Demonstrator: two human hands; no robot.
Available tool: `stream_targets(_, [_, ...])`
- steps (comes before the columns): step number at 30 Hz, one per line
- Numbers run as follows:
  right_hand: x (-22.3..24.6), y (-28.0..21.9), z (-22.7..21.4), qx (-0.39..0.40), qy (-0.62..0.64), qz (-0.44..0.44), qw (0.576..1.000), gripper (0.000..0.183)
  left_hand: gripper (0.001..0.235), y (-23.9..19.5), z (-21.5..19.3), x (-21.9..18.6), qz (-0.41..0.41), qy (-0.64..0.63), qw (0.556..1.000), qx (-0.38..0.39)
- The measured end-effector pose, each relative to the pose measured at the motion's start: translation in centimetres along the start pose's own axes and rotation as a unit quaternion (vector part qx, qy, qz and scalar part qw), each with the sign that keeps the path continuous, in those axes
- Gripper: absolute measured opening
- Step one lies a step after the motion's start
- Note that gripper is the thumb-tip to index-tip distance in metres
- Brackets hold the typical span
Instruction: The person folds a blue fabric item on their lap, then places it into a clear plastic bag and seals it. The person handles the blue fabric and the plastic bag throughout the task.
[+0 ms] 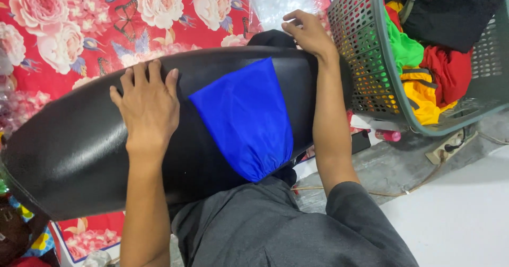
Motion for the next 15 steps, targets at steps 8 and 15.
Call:
stream_targets(8, [-3.2,2.1,1.8,-0.144,-0.073,0.020,0.987,0.025,0.048,9.5,6.1,3.5,-0.037,-0.021,0.968,0.247])
stream_targets(15, [-8.1,3.4,3.5,-0.125,-0.112,0.045,0.985,0.027,0.033,12.1,14.9,4.4,-0.026,0.089,0.967,0.238])
Point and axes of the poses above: each hand's wrist, its own y-axis towards the middle knuckle, its own z-axis out of the palm, x = y × z, the point moved 1 cm from there along y, towards the middle knuckle, and after that the axes turned 5 degrees about -x, right-handed, at the moved point
